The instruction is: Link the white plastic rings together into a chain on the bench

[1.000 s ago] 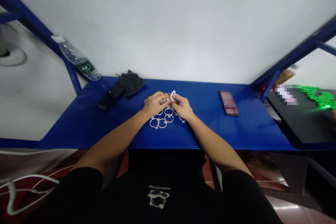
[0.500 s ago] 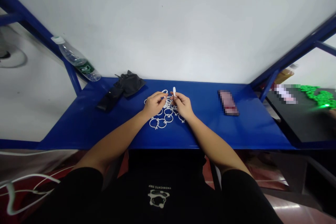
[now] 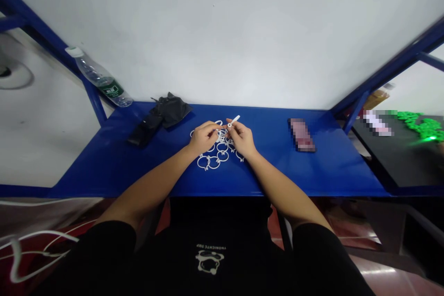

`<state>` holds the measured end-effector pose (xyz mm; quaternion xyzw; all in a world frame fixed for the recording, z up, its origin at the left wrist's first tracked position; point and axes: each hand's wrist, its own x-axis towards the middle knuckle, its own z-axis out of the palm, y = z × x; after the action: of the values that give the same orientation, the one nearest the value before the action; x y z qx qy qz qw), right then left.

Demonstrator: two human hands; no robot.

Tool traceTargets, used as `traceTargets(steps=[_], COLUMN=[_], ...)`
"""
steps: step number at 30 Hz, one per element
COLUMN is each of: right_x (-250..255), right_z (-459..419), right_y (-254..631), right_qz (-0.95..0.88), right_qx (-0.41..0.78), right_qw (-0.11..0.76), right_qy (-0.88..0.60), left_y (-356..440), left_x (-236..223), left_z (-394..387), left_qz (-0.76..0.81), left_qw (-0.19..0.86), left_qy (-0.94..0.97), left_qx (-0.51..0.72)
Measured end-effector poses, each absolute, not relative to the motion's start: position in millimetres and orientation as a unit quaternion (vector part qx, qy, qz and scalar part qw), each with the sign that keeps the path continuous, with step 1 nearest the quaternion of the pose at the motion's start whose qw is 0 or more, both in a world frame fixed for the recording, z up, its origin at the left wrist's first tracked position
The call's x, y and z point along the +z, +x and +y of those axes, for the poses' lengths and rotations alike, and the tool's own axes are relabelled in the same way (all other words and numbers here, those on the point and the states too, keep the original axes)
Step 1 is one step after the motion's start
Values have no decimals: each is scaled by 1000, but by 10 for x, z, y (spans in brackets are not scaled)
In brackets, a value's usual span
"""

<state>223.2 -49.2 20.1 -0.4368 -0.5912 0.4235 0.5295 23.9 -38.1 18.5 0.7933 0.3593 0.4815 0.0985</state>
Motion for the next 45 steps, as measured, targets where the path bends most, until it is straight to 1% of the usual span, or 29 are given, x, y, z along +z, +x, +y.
traceTargets(steps=[6,20,27,34,37,40,45], right_x=[236,308,348,330,330,349,376], right_z=[-506,-538,-559,-564,-585,-612,-633], right_y=[2237,2230,2226,2278,2288,2277,2263], right_qz=[-588,-596,-590,-612,-655,-702,-720], right_qx=[443,445,453,438,423,393,371], right_qw=[520,522,521,501,471,440,433], right_qy=[-434,-419,-418,-427,-412,-398,-396], left_y=[235,218,255,231,216,219,244], left_x=[207,152,102,141,165,177,172], left_z=[-371,-327,-325,-363,-375,-380,-383], left_qz=[357,347,351,362,349,324,314], left_qw=[91,95,121,138,142,129,104], left_qy=[794,795,795,789,798,823,838], left_qx=[484,488,479,478,470,448,434])
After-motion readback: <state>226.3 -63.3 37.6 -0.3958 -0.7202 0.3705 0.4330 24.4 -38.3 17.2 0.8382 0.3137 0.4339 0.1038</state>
